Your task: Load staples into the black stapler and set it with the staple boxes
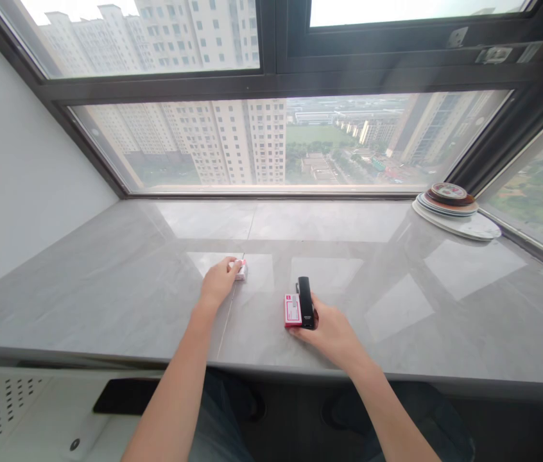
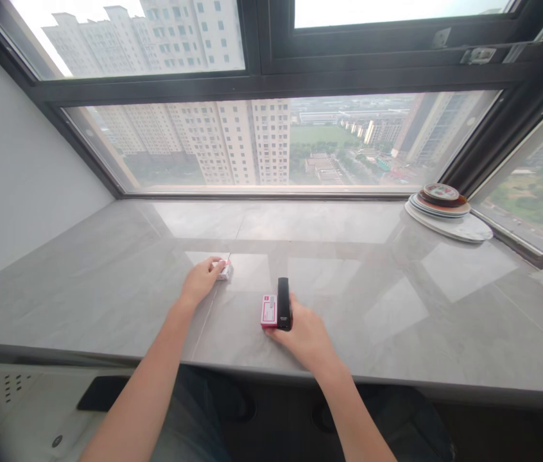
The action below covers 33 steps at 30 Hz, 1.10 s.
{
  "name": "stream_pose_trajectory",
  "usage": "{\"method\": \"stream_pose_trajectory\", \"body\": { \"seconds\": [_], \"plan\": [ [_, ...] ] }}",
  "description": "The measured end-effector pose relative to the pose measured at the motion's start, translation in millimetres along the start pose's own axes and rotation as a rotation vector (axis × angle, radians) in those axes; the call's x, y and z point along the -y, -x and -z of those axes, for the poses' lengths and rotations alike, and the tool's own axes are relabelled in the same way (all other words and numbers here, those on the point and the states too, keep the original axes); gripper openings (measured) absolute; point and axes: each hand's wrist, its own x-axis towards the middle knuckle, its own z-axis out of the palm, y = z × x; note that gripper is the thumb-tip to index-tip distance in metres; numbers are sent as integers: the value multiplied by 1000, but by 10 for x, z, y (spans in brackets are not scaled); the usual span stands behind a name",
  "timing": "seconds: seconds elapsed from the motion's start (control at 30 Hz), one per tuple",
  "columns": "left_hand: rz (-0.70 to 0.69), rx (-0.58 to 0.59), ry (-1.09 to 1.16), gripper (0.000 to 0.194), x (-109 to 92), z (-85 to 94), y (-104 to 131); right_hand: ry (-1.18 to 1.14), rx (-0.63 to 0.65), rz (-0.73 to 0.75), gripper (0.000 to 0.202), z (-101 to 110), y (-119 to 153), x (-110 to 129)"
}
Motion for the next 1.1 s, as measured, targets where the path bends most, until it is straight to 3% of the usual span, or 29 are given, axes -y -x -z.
{"method": "stream_pose_trajectory", "body": {
  "seconds": [0.1,0.2,0.43,0.6,0.73,0.97,1.1],
  "plan": [
    [-95,102,40,39,-300,-355,250,25,27,-3,56,-8,-54,-6],
    [-159,169,63,40,-546,-567,490,38,47,17,54,-15,-75,-7],
    [-169,189,23,54,-775,-682,800,89,100,51,51,1,-101,7],
    [-153,184,-26,61,-919,-829,839,99,136,96,43,139,-126,-76],
    [-172,238,-20,66,-1305,-1135,764,188,127,56,42,514,-169,-367],
    [-267,373,69,71,-2535,-1851,742,261,111,-109,44,1671,-205,-1217],
    [-288,438,106,70,-3003,-2048,752,167,122,-164,54,2066,-231,-1465]
  ]
}}
